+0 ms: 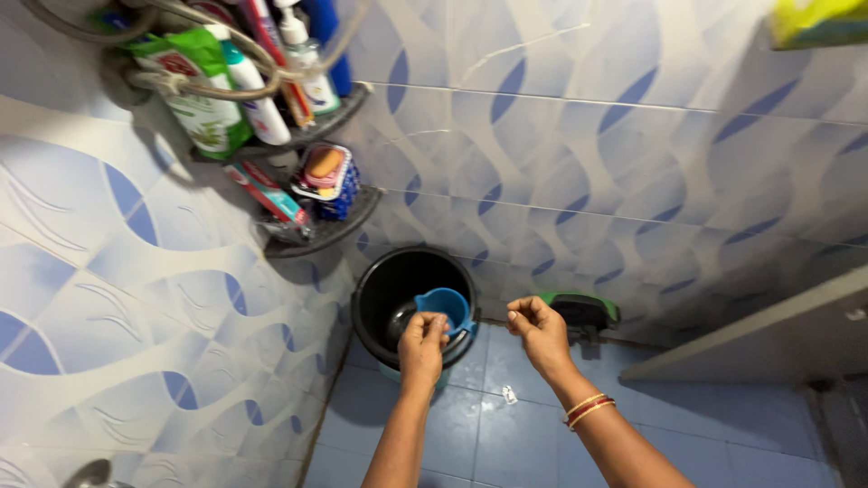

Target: The person moves from a bedroom into a bathroom carrying a small plastic container of toiletries. They place the container on a wall-mounted corner shelf and rearrange items including a toothpaste box, a soap bar, and small sachets. The person then hangs a sachet on a hook on the back of the bathroom door.

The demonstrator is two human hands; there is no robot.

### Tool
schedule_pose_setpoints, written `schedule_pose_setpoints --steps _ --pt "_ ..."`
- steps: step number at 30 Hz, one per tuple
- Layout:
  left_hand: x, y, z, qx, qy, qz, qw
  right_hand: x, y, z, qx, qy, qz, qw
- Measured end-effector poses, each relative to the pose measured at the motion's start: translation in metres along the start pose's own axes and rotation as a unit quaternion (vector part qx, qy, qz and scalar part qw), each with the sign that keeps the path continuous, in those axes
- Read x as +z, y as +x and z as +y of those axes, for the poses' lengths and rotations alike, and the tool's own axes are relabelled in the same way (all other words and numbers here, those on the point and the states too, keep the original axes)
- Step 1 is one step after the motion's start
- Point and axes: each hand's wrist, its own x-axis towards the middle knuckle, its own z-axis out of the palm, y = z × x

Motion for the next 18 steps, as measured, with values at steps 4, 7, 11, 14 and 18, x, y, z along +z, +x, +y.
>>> schedule_pose_setpoints --steps 4,7,11,14,18 --pt "0.066 -0.047 -0.043 0.023 -0.059 -0.043 0.997 -0.071 -0.035 0.009 -0.003 0.018 -0.027 0.999" --pt "0.109 -0.082 -0.064 -0.001 -0.070 -0.051 0.996 -0.114 -0.060 0.002 0.057 0.011 -0.037 0.998" --pt "0.114 -0.117 -0.084 -0.050 -0.022 -0.021 0.998 -0.131 -0.078 -0.009 0.072 -0.002 -0.075 0.995" --pt "0.087 -0.101 -0.083 0.012 -0.107 0.029 0.994 -0.114 -0.086 -0.014 0.076 0.005 -0.119 0.990" --pt "0.027 -0.054 -0.049 0.117 -0.087 0.125 0.981 -0.074 -0.092 -0.023 0.086 0.006 -0.180 0.980"
